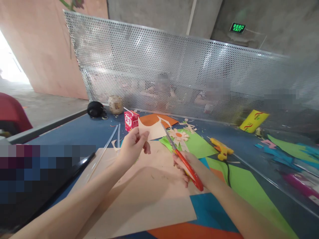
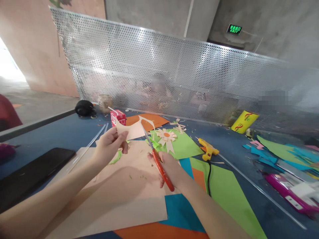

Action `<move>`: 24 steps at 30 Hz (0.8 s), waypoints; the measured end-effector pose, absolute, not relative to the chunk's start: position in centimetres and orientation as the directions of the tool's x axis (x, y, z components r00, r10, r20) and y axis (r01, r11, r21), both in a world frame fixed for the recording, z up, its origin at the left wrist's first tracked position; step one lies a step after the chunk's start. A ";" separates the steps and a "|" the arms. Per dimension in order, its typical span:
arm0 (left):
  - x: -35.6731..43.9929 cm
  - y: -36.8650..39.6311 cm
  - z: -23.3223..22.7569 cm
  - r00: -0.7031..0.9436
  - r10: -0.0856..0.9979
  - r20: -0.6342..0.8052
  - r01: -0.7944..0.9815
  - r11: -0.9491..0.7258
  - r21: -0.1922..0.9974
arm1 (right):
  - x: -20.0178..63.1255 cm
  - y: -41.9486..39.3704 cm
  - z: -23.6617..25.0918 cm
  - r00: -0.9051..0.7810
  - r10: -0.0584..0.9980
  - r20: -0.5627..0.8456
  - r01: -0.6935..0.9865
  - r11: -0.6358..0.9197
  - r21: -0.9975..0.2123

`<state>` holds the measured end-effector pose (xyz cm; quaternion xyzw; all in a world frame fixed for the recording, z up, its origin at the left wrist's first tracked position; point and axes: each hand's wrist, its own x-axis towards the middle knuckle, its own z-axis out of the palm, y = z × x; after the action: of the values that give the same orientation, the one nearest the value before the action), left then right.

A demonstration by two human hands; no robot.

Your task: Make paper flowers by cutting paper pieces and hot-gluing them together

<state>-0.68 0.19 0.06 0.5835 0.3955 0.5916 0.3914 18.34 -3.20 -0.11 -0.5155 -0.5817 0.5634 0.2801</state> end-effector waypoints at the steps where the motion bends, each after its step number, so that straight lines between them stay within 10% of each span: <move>1: -0.7 0.2 0.0 -0.005 0.925 0.380 0.002 -0.380 0.925 | 18.4 -3.1 -0.1 -0.322 0.911 -0.258 0.284 -0.167 -0.944; 24: -0.5 0.5 -0.7 0.072 0.945 0.321 -0.018 -0.320 0.947 | 17.6 -2.9 -0.2 -0.264 0.918 -0.295 0.269 -0.224 -0.937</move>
<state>-0.50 0.48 -0.70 0.5911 0.3917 0.5573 0.4319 17.61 -2.92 -0.19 -0.5359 -0.5541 0.5699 0.2847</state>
